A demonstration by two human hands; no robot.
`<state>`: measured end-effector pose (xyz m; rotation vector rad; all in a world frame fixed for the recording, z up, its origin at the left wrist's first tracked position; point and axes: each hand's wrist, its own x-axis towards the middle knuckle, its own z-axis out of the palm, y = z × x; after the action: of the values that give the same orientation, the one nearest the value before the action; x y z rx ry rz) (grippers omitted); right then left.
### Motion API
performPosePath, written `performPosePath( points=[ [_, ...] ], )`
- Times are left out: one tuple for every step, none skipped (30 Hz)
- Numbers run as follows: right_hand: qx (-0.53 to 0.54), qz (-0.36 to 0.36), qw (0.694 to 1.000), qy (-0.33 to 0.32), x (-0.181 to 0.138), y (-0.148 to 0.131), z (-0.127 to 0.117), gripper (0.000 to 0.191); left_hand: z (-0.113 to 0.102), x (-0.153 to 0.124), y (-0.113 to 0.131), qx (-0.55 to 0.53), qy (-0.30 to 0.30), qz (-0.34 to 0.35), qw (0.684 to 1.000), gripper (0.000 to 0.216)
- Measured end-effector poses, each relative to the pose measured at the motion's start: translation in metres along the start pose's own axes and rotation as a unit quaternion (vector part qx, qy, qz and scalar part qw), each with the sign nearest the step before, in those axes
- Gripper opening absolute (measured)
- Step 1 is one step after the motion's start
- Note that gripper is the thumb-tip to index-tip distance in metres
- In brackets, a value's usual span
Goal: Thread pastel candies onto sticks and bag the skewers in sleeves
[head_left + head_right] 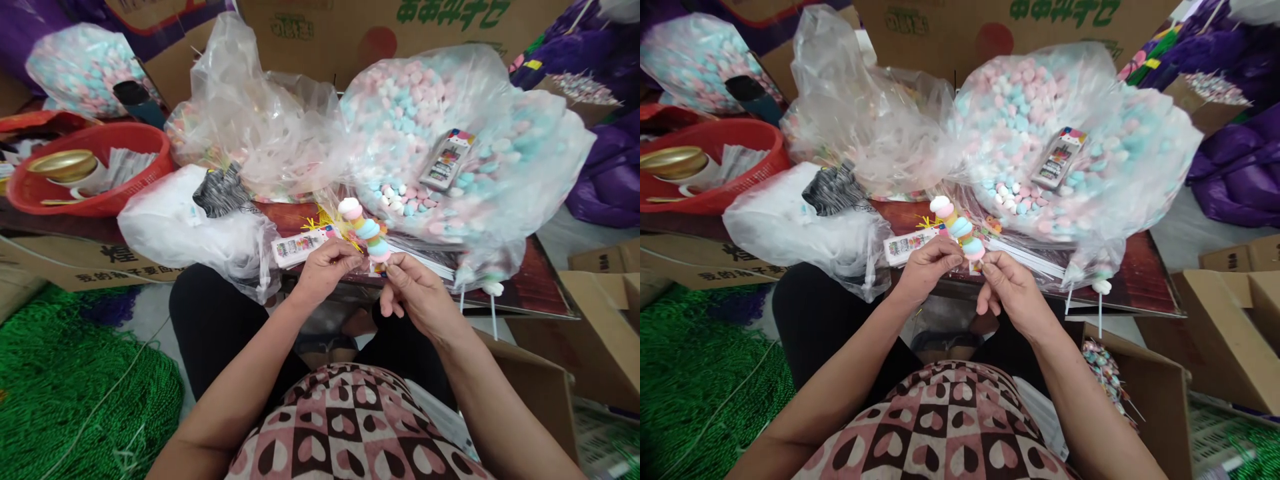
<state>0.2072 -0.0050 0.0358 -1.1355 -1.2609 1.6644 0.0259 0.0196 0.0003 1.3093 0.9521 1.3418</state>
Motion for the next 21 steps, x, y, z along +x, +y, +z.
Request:
performPosePath(
  points=[
    [-0.003,-0.01,1.0,0.014,-0.001,-0.002,-0.002,0.031,-0.001,0.0,-0.002,-0.023,0.005,-0.015,1.0,0.018],
    [-0.006,-0.021,0.999,0.03,-0.003,-0.005,-0.004,0.031,-0.002,-0.001,-0.003,-0.053,0.011,-0.032,0.998,0.019],
    [-0.006,-0.033,0.998,0.049,-0.005,-0.008,-0.007,0.03,-0.003,-0.001,-0.004,-0.087,0.016,-0.049,0.995,0.02],
    [-0.008,-0.044,0.997,0.069,-0.009,-0.012,-0.011,0.03,-0.004,-0.001,-0.005,-0.12,0.02,-0.065,0.99,0.021],
    [-0.011,-0.055,0.994,0.089,-0.013,-0.015,-0.016,0.03,-0.005,-0.001,-0.005,-0.151,0.023,-0.081,0.985,0.022],
    [-0.017,-0.061,0.992,0.106,-0.018,-0.018,-0.021,0.03,-0.006,-0.001,-0.004,-0.177,0.025,-0.095,0.979,0.023],
    [-0.025,-0.064,0.991,0.117,-0.023,-0.021,-0.026,0.029,-0.006,-0.001,-0.003,-0.196,0.03,-0.106,0.974,0.023],
    [-0.035,-0.063,0.99,0.122,-0.029,-0.023,-0.031,0.028,-0.007,-0.001,-0.002,-0.208,0.033,-0.116,0.971,0.024],
    [-0.048,-0.059,0.989,0.124,-0.034,-0.024,-0.037,0.026,-0.007,-0.001,-0.001,-0.214,0.036,-0.123,0.968,0.024],
    [-0.064,-0.052,0.989,0.124,-0.04,-0.024,-0.041,0.025,-0.007,-0.001,0.0,-0.215,0.037,-0.128,0.967,0.025],
    [-0.082,-0.044,0.988,0.124,-0.045,-0.024,-0.045,0.025,-0.008,0.0,0.0,-0.213,0.036,-0.132,0.967,0.025],
    [-0.1,-0.037,0.986,0.125,-0.049,-0.024,-0.049,0.024,-0.008,0.0,0.001,-0.21,0.034,-0.133,0.968,0.025],
    [-0.119,-0.029,0.984,0.13,-0.052,-0.023,-0.052,0.025,-0.008,0.0,0.001,-0.207,0.031,-0.134,0.969,0.025],
    [-0.137,-0.021,0.981,0.139,-0.055,-0.023,-0.054,0.025,-0.009,0.0,0.001,-0.207,0.029,-0.133,0.969,0.024],
    [-0.155,-0.015,0.977,0.146,-0.057,-0.023,-0.055,0.026,-0.009,0.0,0.001,-0.208,0.026,-0.132,0.969,0.023],
    [-0.172,-0.013,0.973,0.152,-0.059,-0.022,-0.056,0.027,-0.009,0.0,0.0,-0.209,0.023,-0.13,0.969,0.022],
    [-0.189,-0.015,0.969,0.157,-0.06,-0.022,-0.057,0.029,-0.009,0.0,0.0,-0.211,0.02,-0.128,0.969,0.022],
    [-0.206,-0.017,0.965,0.16,-0.061,-0.022,-0.057,0.03,-0.01,0.0,0.0,-0.212,0.017,-0.127,0.969,0.021],
    [-0.223,-0.02,0.962,0.159,-0.061,-0.022,-0.058,0.03,-0.01,0.0,-0.001,-0.212,0.012,-0.126,0.969,0.021],
    [-0.237,-0.027,0.958,0.157,-0.062,-0.022,-0.059,0.031,-0.01,0.001,-0.001,-0.208,0.008,-0.123,0.97,0.02],
    [-0.252,-0.032,0.955,0.153,-0.062,-0.021,-0.06,0.031,-0.01,0.001,-0.002,-0.2,0.005,-0.119,0.973,0.02]
  ],
)
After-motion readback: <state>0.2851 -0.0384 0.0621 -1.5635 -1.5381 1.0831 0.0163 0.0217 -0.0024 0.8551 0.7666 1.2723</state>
